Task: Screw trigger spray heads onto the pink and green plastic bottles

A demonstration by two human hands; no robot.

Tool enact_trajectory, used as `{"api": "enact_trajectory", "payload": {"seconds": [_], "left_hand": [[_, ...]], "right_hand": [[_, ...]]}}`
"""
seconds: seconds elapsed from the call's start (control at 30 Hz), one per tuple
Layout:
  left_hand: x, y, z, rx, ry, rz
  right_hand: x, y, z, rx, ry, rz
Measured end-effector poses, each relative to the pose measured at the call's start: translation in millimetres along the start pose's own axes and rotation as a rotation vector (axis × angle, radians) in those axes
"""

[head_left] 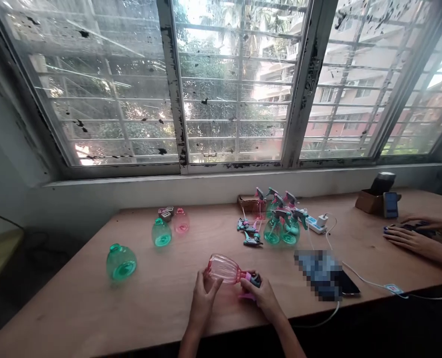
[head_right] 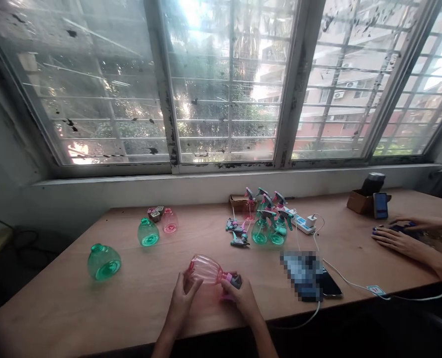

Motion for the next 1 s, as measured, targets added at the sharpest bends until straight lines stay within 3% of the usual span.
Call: {"api": "enact_trajectory", "payload": {"seconds": [0.2, 0.4, 0.7, 1.0], "left_hand": [[-0.2, -0.8, 3.7, 0.052, -0.022, 0.052], [10.9, 0.4, 1.9, 0.017, -0.072, 0.022], [6.1, -0.5, 5.4, 0.082, -0.046, 0.038], [13.0, 4.2, 3.3, 0.051, -0.056, -0.007]], "right_hand": [[1.2, -1.7, 4.1, 0.022, 0.033, -0.009], [10.5, -6.2, 9.3, 0.064, 0.009, -0.015], [-6.3, 0.6, 0.3, 0.024, 0.046, 0.014], [0.0, -1.9, 6.4, 0.076, -0.006, -0.004]]}}
Point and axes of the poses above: each hand's wrist, its own y-axis towards the middle knuckle, its own z-axis out of the palm, x = y × z, the point moved 9 cm from there along y, towards the middle knuckle, and after that the axes turned 6 degrees about x, right-handed, at the moved point
